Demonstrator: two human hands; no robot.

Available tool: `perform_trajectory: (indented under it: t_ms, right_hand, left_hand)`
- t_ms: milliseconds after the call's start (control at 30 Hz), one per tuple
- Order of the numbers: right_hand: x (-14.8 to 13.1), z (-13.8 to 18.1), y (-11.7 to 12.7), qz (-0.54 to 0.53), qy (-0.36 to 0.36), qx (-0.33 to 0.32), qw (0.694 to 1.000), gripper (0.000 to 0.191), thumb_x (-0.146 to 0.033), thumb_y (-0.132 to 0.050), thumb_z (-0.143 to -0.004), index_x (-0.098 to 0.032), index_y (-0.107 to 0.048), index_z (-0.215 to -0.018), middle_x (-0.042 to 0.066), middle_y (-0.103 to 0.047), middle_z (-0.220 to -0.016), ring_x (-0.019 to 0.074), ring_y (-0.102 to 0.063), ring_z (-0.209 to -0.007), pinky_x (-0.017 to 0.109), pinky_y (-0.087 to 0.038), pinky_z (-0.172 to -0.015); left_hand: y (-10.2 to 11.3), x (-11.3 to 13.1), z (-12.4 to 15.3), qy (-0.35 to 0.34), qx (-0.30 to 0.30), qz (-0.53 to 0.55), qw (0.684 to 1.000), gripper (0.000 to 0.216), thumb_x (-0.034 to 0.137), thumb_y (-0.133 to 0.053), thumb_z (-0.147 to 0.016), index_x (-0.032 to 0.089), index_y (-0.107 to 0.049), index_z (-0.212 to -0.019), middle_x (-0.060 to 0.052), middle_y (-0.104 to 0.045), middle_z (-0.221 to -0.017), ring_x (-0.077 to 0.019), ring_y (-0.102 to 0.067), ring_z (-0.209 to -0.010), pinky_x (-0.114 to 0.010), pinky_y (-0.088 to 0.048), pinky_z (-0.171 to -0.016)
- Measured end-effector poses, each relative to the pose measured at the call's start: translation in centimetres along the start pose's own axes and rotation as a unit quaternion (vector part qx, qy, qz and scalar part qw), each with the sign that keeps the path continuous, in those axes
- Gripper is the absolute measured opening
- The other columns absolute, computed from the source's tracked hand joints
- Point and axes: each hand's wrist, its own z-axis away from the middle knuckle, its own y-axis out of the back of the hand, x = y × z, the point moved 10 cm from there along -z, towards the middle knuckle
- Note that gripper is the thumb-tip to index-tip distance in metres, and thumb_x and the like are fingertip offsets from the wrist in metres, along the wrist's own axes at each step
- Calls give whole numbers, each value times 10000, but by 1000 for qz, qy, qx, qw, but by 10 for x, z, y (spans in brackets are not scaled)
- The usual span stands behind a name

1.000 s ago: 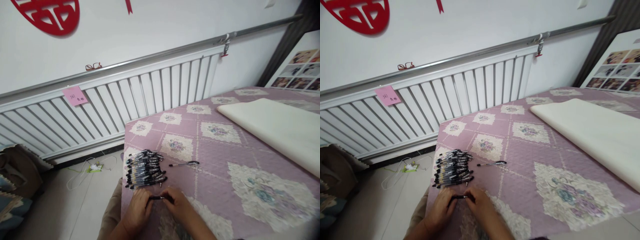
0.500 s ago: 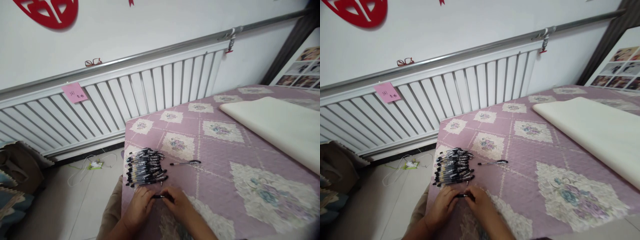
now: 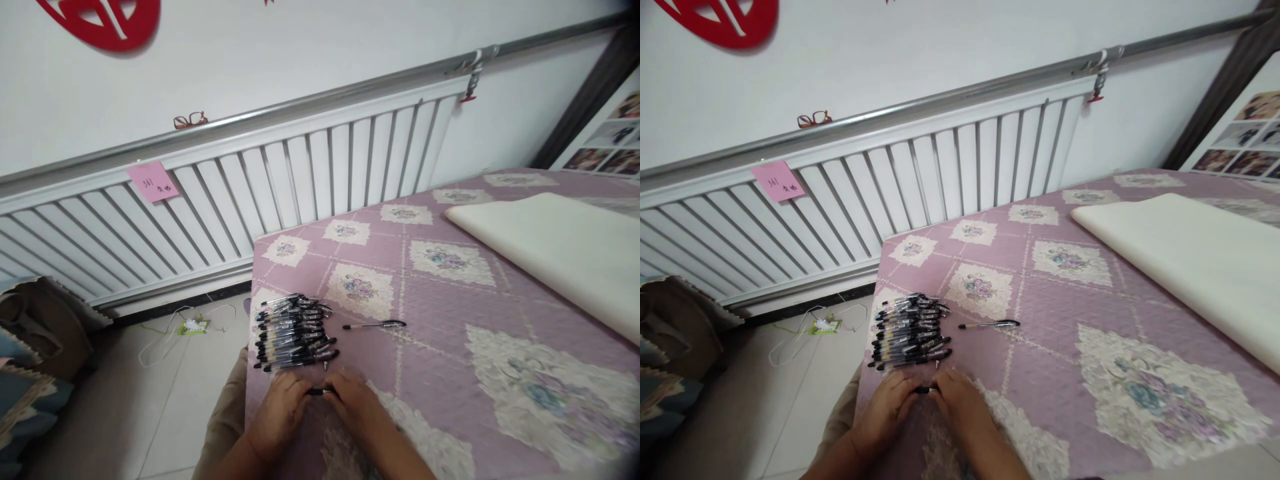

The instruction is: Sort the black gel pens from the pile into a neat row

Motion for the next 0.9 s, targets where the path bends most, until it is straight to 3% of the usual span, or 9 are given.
perform_trajectory:
  t_ms: [200, 433, 600, 900]
  right_hand:
    - [0, -2, -2, 29, 4, 9, 1000, 76, -172, -550, -851, -202, -619, -862, 62, -677, -898, 235, -618, -873, 327, -448, -739]
    - [-1, 3, 7, -11, -3, 31, 999, 97, -196, -573, -838, -206, -624, -920, 68, -675, -951, 229, -613, -895, 332, -457, -763]
    - [-3, 4, 8, -1, -8, 16, 1000, 109, -224, -533, -866, -198, -627, -817, 69, -670, -889, 227, -613, -853, 343, -458, -749]
    - [-2, 3, 8, -32, 0, 11, 999, 103, -201, -543, -849, -208, -633, -799, 46, -666, -858, 205, -608, -844, 308, -437, -735]
  left_hand:
    - [-1, -2, 1, 8, -3, 10, 1000, 202, 178, -448, -914, 213, -627, -1000, -50, -636, -929, -206, -590, -874, -346, -505, -785]
    - [1, 1, 1, -6, 10, 4, 1000, 219, 150, -437, -910, 211, -618, -1018, -55, -635, -958, -205, -585, -901, -352, -503, -810]
    - [1, 0, 1, -1, 6, 17, 1000, 213, 157, -468, -898, 222, -612, -1041, -46, -633, -971, -203, -583, -917, -350, -499, -820]
    - [-1, 0, 1, -4, -2, 3, 1000, 205, 154, -467, -900, 200, -625, -1024, -63, -637, -949, -213, -589, -893, -355, -506, -792]
